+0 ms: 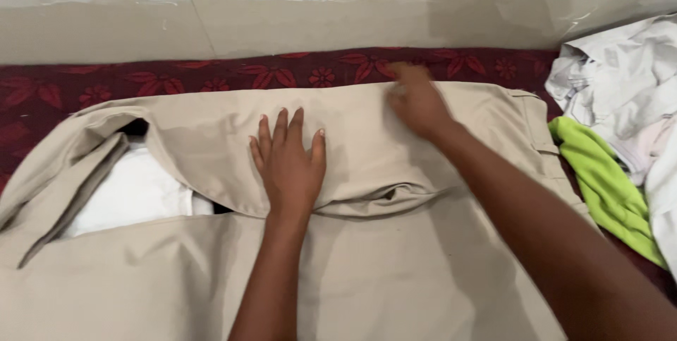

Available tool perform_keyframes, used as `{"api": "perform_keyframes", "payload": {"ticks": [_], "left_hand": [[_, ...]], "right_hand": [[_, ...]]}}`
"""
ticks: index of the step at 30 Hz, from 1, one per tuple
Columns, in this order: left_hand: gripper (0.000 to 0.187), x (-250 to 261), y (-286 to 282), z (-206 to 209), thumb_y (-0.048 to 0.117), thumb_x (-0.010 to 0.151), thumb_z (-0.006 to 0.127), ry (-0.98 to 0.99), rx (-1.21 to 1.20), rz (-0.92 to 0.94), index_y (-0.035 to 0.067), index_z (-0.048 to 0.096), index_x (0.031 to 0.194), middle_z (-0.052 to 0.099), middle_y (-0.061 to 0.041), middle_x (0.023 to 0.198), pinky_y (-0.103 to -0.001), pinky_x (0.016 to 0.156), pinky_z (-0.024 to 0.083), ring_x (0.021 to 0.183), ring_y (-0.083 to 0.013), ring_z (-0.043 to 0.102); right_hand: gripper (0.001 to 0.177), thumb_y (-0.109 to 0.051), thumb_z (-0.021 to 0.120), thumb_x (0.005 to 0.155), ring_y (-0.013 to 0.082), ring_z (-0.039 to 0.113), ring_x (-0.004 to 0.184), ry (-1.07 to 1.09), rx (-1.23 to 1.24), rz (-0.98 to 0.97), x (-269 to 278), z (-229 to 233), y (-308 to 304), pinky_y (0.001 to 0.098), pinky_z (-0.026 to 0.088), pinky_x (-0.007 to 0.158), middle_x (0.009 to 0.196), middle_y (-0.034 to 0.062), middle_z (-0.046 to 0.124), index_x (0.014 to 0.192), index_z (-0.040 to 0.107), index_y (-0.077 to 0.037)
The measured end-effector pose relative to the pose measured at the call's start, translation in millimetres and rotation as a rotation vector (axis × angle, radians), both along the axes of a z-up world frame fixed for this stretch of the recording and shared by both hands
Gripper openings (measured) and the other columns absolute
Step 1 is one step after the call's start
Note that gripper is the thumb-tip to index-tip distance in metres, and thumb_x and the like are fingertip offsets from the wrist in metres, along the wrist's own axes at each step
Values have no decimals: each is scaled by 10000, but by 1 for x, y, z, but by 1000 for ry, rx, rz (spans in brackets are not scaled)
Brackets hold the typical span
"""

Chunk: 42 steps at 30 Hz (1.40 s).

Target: The person smooths out a pair of beige trousers on a patterned surface and folds them in half lengthwise.

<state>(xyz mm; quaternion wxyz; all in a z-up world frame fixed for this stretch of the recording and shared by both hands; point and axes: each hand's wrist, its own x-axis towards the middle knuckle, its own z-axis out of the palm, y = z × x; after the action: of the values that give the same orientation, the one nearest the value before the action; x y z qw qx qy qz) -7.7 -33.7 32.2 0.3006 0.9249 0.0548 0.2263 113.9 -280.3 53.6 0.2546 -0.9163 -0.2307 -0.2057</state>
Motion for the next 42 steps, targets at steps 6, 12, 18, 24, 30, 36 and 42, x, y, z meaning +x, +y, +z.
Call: {"api": "perform_keyframes", "payload": {"ticks": [6,12,18,24,30,36,42], "left_hand": [[573,-1,-2,11,429,967,584,-40,-61,30,105,564,1440,496,-157,1530,-608,1212,104,1506,-390,276],[556,-7,-7,24,423,1021,532,-67,-78,59,92,518,1467,493,-144,1545,-604,1237,96,1534,-375,265],[589,-3,-5,7,446,1043,438,52,-54,50,133,442,1542,378,-141,1616,-585,1226,37,1550,-377,167],[656,6,19,-33,464,1008,446,300,137,8,165,327,1579,206,-103,1679,-529,1234,-7,1549,-379,67],[680,11,33,-27,442,978,469,412,117,-48,206,288,1589,168,-95,1683,-518,1222,-11,1546,-374,31],[603,11,39,-27,405,1027,428,293,114,-21,190,343,1584,224,-100,1682,-502,1238,38,1558,-339,89],[633,9,37,-19,470,995,475,303,53,8,183,409,1556,282,-94,1663,-480,1241,63,1555,-320,129]], "right_hand": [[477,-202,702,851,359,684,999,324,-178,-54,10,8,130,491,550,849,1160,169,675,1308,590,-121],[119,-132,541,1005,438,664,913,181,-69,-239,22,-9,164,540,537,783,1143,210,597,1065,572,-34],[254,-143,494,1006,404,558,1242,143,119,61,26,-13,161,462,476,1030,1331,222,565,1224,575,-40],[611,-379,383,1117,378,285,1544,67,-79,60,0,-28,88,470,213,1258,1650,244,320,1585,305,6],[741,-513,300,1077,344,201,1559,259,-352,-442,-34,-36,-110,534,151,1233,1682,211,221,1594,235,13],[677,-470,315,1043,342,247,1539,272,-417,-614,-43,-42,-169,557,192,1221,1665,160,292,1600,299,-86],[662,-368,501,958,448,472,1400,480,-352,-720,-9,-22,-164,578,378,1151,1576,221,444,1559,427,-99]]}}
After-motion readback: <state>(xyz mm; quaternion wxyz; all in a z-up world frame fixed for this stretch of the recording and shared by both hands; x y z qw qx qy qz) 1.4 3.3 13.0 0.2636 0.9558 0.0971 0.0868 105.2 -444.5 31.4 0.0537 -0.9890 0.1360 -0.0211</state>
